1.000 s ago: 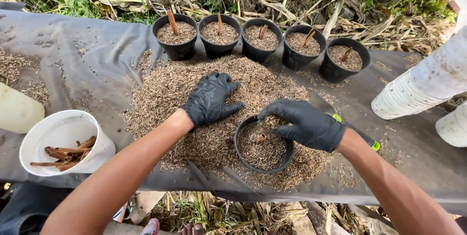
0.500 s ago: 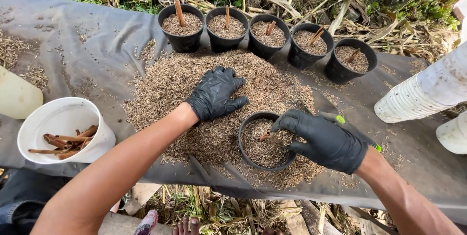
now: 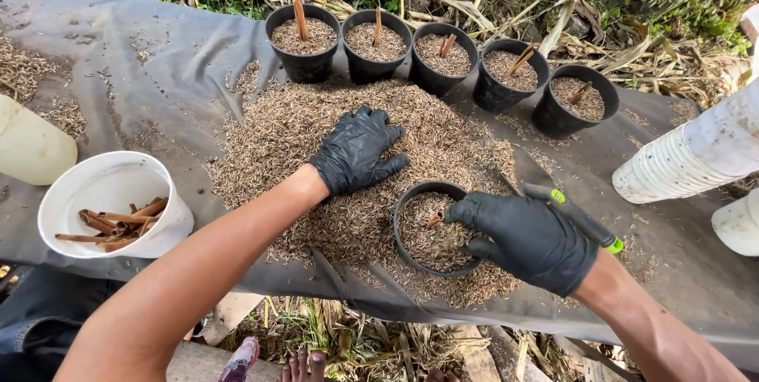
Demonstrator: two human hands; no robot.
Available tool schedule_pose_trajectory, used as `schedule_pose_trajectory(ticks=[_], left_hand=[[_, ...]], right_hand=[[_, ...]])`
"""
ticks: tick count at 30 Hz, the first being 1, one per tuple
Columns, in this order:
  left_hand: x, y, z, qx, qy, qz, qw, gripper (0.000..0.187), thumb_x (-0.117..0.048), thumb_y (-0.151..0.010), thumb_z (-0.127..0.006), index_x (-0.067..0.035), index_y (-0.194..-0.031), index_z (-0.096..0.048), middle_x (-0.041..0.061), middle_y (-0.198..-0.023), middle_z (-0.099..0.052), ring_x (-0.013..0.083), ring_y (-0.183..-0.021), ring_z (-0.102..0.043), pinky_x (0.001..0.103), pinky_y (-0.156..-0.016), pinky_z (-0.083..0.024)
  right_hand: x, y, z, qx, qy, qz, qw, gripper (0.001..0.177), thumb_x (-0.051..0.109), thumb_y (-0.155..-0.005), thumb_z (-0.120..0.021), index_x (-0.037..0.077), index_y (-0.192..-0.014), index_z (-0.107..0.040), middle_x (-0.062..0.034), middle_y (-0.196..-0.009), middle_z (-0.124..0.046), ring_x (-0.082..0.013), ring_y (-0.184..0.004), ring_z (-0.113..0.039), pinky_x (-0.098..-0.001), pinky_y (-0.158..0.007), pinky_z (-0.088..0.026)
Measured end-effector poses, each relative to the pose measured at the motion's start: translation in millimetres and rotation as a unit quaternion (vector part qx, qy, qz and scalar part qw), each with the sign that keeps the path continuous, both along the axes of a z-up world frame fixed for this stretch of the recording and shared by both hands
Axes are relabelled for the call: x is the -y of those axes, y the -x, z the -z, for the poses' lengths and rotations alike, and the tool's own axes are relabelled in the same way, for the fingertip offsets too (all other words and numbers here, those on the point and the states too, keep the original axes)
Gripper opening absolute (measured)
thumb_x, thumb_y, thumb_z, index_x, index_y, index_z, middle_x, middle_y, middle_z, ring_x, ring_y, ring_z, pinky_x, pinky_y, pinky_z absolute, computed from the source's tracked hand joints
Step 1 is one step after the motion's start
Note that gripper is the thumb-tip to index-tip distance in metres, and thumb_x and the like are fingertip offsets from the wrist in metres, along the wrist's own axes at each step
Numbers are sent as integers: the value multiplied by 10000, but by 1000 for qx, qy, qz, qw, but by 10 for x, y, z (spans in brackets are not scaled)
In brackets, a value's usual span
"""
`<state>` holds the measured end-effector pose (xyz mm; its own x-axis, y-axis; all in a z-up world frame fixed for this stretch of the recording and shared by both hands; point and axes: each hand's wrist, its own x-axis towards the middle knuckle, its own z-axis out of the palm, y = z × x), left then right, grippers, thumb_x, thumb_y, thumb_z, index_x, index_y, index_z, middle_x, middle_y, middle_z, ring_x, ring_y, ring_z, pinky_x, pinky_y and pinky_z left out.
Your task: The person fills a black plastic pot with a loose, fibrous growing medium using a small trowel. They then take a cinnamon stick from a white container and insert it into the center of the medium, pressing the material down around it to secure the stick.
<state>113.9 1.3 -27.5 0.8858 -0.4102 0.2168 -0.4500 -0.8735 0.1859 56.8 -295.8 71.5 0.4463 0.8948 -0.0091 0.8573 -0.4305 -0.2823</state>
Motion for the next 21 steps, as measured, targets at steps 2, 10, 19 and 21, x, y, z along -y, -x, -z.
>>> schedule_pose_trajectory(ticks=[2,10,19,21], left_hand=[[3,-3,5,3,6,2,1000,616,-647,-973,-446,-193,-1322,-672,166,-1168,-622,425,-1098,-616,558,-898,-515],[-1,14,-24,3,9,5,1000,614,-637,-978,-450,-170,-1301,-681,178,-1149,-624,436,-1088,-620,565,-896,-515],[-26,-21,44,12,43,10,999,545,-618,-956,-493,-190,-1222,-701,160,-1101,-612,444,-1075,-614,555,-868,-518],[-24,-30,81,19,46,9,999,525,-613,-956,-503,-191,-1195,-705,158,-1085,-608,446,-1071,-612,554,-866,-518]], right_hand=[[35,-31,33,-19,14,37,999,495,276,-840,-785,162,-1297,-634,-102,-1087,-728,-375,-988,-736,-522,-829,-619],[-255,-79,-137,-21,-79,64,995,397,194,-910,-705,168,-1300,-634,-76,-1110,-717,-357,-998,-729,-500,-809,-616],[-124,-192,-35,25,-90,51,994,301,203,-940,-688,189,-1240,-682,-63,-1147,-715,-347,-1060,-710,-509,-861,-600],[-88,-213,2,25,-83,43,995,285,216,-933,-697,180,-1216,-684,-74,-1120,-719,-359,-1047,-708,-517,-858,-598]])
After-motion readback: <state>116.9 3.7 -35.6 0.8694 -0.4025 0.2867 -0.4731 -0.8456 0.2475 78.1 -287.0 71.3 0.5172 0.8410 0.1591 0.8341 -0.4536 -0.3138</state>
